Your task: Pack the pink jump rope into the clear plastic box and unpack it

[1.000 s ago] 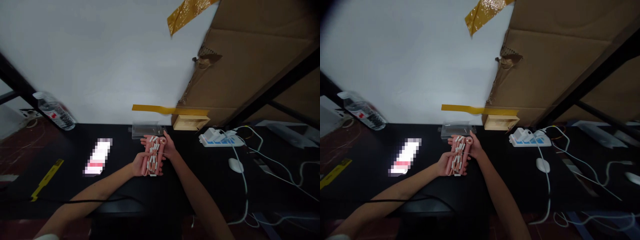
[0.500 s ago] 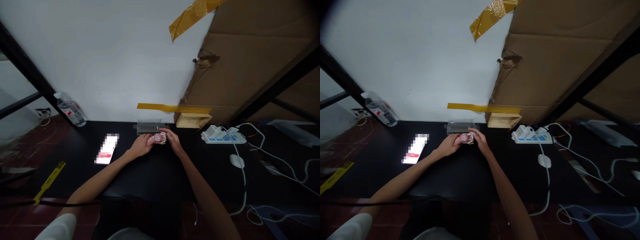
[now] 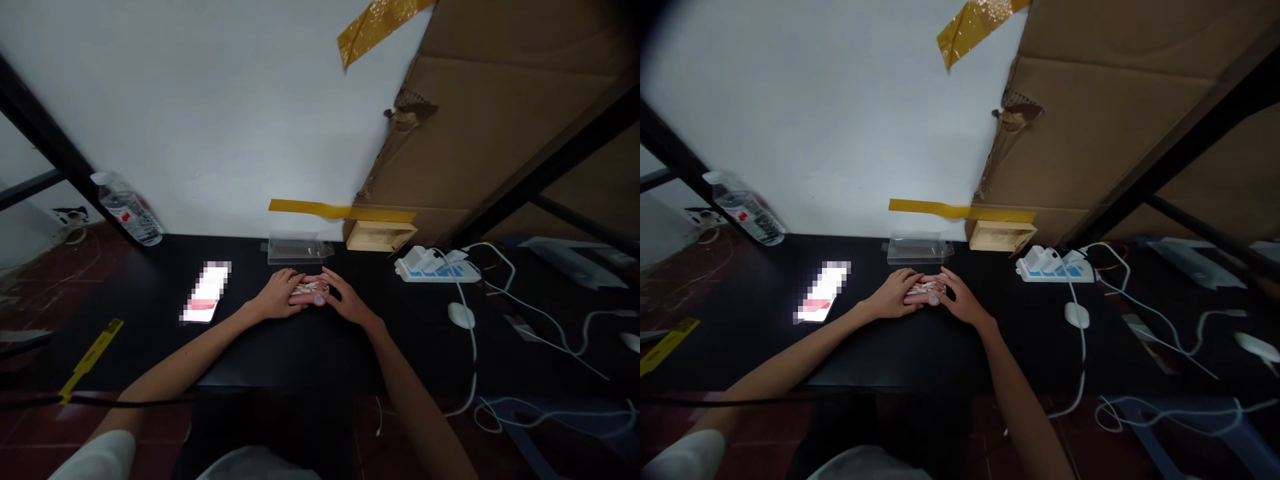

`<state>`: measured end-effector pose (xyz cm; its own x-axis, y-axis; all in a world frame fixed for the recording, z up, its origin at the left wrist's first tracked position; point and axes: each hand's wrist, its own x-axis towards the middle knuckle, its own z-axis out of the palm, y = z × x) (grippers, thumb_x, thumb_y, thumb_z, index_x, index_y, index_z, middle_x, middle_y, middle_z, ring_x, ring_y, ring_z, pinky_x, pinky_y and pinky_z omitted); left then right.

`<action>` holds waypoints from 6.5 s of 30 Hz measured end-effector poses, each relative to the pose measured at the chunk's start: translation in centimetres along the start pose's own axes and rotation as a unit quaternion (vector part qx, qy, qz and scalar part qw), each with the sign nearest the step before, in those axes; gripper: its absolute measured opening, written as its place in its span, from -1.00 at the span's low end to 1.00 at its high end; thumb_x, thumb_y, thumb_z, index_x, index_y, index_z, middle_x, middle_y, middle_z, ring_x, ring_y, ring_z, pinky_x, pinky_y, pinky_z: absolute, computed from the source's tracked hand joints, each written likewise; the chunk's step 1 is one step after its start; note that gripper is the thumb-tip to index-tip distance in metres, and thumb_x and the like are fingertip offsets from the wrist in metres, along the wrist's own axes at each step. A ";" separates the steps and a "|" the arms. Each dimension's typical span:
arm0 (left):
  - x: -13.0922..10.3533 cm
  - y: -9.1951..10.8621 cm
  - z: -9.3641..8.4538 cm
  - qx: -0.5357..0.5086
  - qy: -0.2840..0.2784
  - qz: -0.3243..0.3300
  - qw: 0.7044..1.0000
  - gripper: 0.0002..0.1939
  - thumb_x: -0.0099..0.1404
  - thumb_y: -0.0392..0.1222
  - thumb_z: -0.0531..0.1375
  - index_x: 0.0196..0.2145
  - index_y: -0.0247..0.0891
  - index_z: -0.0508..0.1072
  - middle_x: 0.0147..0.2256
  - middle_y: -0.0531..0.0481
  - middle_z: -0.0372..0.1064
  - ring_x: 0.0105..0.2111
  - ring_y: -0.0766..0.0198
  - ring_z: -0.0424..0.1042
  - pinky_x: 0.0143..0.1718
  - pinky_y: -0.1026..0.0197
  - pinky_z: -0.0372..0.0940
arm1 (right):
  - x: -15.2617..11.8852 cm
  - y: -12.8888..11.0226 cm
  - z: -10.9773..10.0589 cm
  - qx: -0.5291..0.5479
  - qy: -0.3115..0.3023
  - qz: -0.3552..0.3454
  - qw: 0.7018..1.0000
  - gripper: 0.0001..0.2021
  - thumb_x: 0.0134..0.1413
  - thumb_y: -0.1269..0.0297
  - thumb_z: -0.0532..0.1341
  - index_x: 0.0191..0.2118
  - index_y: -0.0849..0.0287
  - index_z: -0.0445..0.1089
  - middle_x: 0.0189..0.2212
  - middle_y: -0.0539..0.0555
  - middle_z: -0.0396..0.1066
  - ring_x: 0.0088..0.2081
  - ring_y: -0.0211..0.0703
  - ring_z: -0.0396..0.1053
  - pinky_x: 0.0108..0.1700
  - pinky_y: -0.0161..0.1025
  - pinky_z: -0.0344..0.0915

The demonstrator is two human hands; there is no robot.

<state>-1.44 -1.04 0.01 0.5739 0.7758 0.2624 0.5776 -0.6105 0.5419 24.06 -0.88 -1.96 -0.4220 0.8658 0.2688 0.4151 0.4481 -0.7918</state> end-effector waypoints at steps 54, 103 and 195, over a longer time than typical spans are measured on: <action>-1.0 -2.5 0.1 0.054 0.014 0.037 0.998 -0.43 0.46 0.02 0.03 0.30 -0.33 0.18 0.24 -0.31 0.20 0.30 -0.14 0.08 0.31 -0.22 0.00 | 0.5 -1.1 -0.5 -0.120 -0.001 -0.017 0.993 -0.43 0.16 0.05 0.27 0.26 0.07 0.30 0.29 0.23 0.21 0.33 0.17 0.13 0.33 0.19 0.08; 2.8 -5.1 -1.4 0.240 0.180 -0.060 0.952 -0.59 0.46 -0.08 -0.01 0.12 -0.34 0.36 0.06 -0.34 0.38 0.14 -0.11 0.32 0.14 -0.12 0.25 | -1.1 3.3 -5.6 -0.180 -0.022 0.032 0.983 0.05 -0.09 0.01 0.45 0.45 0.03 -0.10 0.42 0.21 -0.04 0.44 0.27 -0.24 0.36 0.28 -0.06; -0.2 -1.4 0.9 0.298 0.072 -0.001 0.952 -0.31 0.42 0.18 0.05 0.33 -0.32 0.17 0.34 -0.29 0.06 0.35 -0.16 0.00 0.32 -0.17 -0.06 | 2.3 3.8 -4.3 -0.215 -0.094 0.045 0.971 -0.17 0.02 -0.25 0.29 0.37 -0.10 0.13 0.38 0.18 0.08 0.42 0.30 -0.11 0.36 0.38 -0.23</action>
<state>-1.85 -0.48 -1.49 0.5119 0.7643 0.3921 0.8299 -0.5579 0.0040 28.15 3.77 -2.05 -0.4911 0.8680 0.0726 0.7386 0.4592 -0.4935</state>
